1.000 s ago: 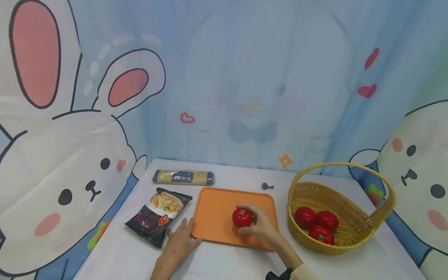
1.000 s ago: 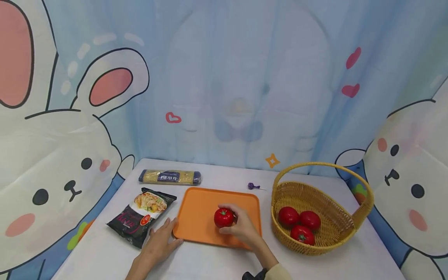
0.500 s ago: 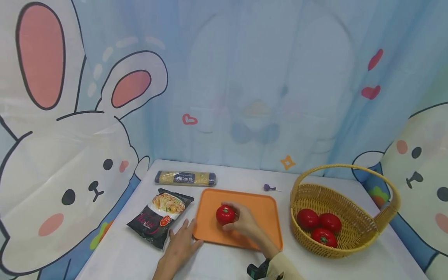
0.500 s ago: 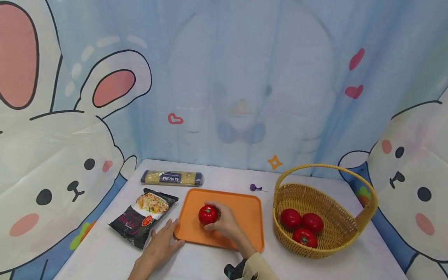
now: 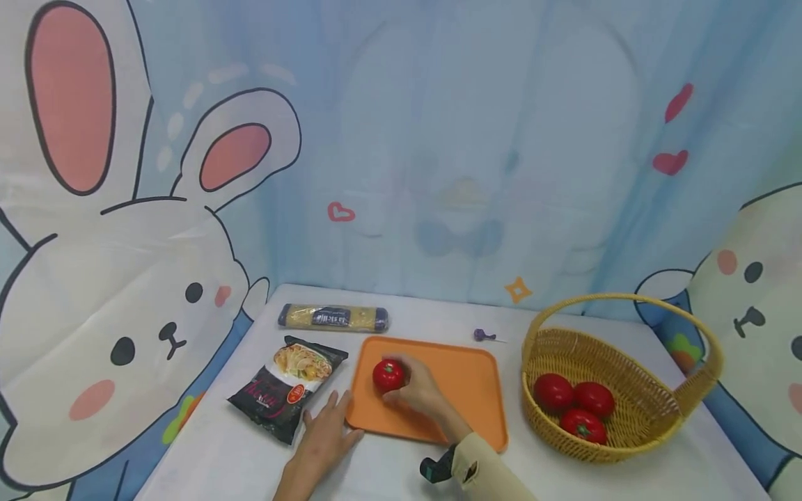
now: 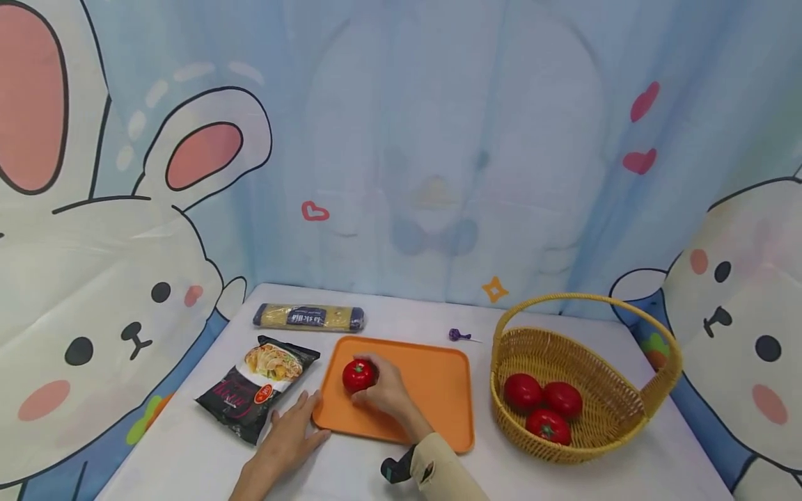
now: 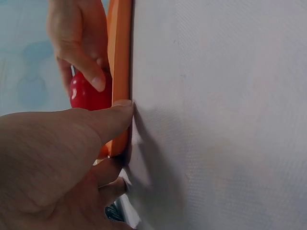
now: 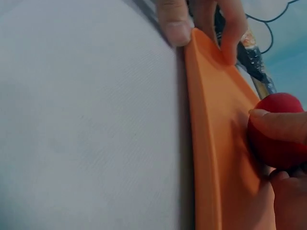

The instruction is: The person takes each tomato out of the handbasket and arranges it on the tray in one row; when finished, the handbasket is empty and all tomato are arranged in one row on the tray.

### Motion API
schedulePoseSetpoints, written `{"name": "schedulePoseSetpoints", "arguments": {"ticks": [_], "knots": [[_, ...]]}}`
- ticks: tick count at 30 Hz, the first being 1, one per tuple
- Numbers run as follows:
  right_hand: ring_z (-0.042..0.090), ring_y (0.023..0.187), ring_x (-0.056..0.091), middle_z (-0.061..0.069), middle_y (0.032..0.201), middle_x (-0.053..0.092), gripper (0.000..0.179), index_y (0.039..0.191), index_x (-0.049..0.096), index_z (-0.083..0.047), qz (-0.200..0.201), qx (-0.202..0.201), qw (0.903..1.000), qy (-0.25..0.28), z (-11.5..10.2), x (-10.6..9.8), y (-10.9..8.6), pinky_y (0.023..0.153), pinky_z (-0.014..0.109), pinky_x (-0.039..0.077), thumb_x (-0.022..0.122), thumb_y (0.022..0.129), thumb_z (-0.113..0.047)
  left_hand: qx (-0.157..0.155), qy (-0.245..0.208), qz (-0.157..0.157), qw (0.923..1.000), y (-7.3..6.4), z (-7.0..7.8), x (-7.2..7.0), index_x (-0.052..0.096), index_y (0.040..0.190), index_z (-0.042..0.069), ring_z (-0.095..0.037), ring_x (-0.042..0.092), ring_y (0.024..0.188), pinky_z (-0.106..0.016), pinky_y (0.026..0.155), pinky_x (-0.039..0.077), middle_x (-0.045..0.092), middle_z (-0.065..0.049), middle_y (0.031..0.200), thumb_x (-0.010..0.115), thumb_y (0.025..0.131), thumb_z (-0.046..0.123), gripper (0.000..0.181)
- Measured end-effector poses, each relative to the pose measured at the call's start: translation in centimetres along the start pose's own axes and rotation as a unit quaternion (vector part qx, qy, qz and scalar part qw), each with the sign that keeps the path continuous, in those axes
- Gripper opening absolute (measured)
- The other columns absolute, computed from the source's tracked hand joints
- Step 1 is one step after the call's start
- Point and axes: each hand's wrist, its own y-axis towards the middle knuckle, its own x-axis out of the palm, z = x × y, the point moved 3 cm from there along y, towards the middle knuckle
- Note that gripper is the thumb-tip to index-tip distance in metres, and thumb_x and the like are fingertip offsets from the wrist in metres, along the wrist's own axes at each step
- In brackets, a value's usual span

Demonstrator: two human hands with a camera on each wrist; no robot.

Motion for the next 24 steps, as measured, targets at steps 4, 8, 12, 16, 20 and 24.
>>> {"name": "schedulePoseSetpoints", "arguments": {"ticks": [4, 8, 12, 16, 20, 24], "knots": [[0.044, 0.140, 0.058, 0.020, 0.144, 0.065, 0.080, 0.143, 0.063, -0.003, 0.003, -0.012, 0.9999, -0.009, -0.3, 0.5, 0.8, 0.121, 0.062, 0.044, 0.090, 0.070, 0.017, 0.005, -0.006, 0.002, 1.0000, -0.1, 0.1, -0.2, 0.052, 0.154, -0.003, -0.049, 0.042, 0.152, -0.089, 0.116, 0.019, 0.054, -0.030, 0.156, 0.085, 0.092, 0.023, 0.075], [0.045, 0.139, 0.057, 0.019, 0.144, 0.065, 0.081, 0.143, 0.065, -0.006, 0.001, -0.007, 0.9998, -0.020, -0.6, 0.9, 1.3, 0.120, 0.064, 0.044, 0.090, 0.070, 0.017, 0.013, -0.012, 0.010, 0.9998, -0.3, 0.2, -0.3, 0.052, 0.154, -0.004, -0.050, 0.042, 0.152, -0.089, 0.116, 0.019, 0.054, -0.031, 0.155, 0.086, 0.092, 0.023, 0.076], [0.044, 0.139, 0.057, 0.019, 0.146, 0.064, 0.081, 0.146, 0.063, -0.005, -0.009, 0.003, 0.9996, -0.028, -0.7, 1.2, 1.7, 0.120, 0.064, 0.045, 0.090, 0.073, 0.015, 0.017, -0.014, 0.013, 0.9997, -0.6, 0.2, -0.4, 0.052, 0.154, -0.005, -0.051, 0.042, 0.151, -0.089, 0.115, 0.019, 0.054, -0.032, 0.155, 0.086, 0.092, 0.022, 0.076], [0.044, 0.139, 0.056, 0.018, 0.149, 0.063, 0.080, 0.148, 0.062, -0.007, -0.014, 0.013, 0.9991, -0.038, -0.7, 1.2, 2.1, 0.119, 0.063, 0.045, 0.091, 0.076, 0.012, 0.010, -0.013, 0.007, 0.9998, -0.5, 0.0, -0.3, 0.051, 0.155, -0.005, -0.050, 0.041, 0.152, -0.089, 0.116, 0.018, 0.054, -0.031, 0.156, 0.085, 0.092, 0.023, 0.077], [0.044, 0.141, 0.054, 0.017, 0.151, 0.061, 0.079, 0.149, 0.062, -0.010, -0.017, 0.026, 0.9990, -0.033, -0.8, 1.3, 2.2, 0.120, 0.064, 0.044, 0.089, 0.078, 0.011, 0.000, -0.011, 0.001, 0.9999, -0.3, 0.0, -0.2, 0.051, 0.155, -0.004, -0.050, 0.041, 0.153, -0.089, 0.116, 0.017, 0.053, -0.031, 0.156, 0.086, 0.091, 0.022, 0.077], [0.045, 0.143, 0.052, 0.018, 0.154, 0.058, 0.080, 0.151, 0.060, -0.011, -0.020, 0.032, 0.9990, -0.023, -0.8, 1.4, 2.2, 0.121, 0.066, 0.042, 0.087, 0.079, 0.013, -0.002, -0.013, -0.003, 0.9999, -0.3, 0.1, -0.2, 0.052, 0.154, -0.004, -0.050, 0.041, 0.153, -0.090, 0.115, 0.017, 0.053, -0.031, 0.156, 0.087, 0.091, 0.022, 0.077]]}}
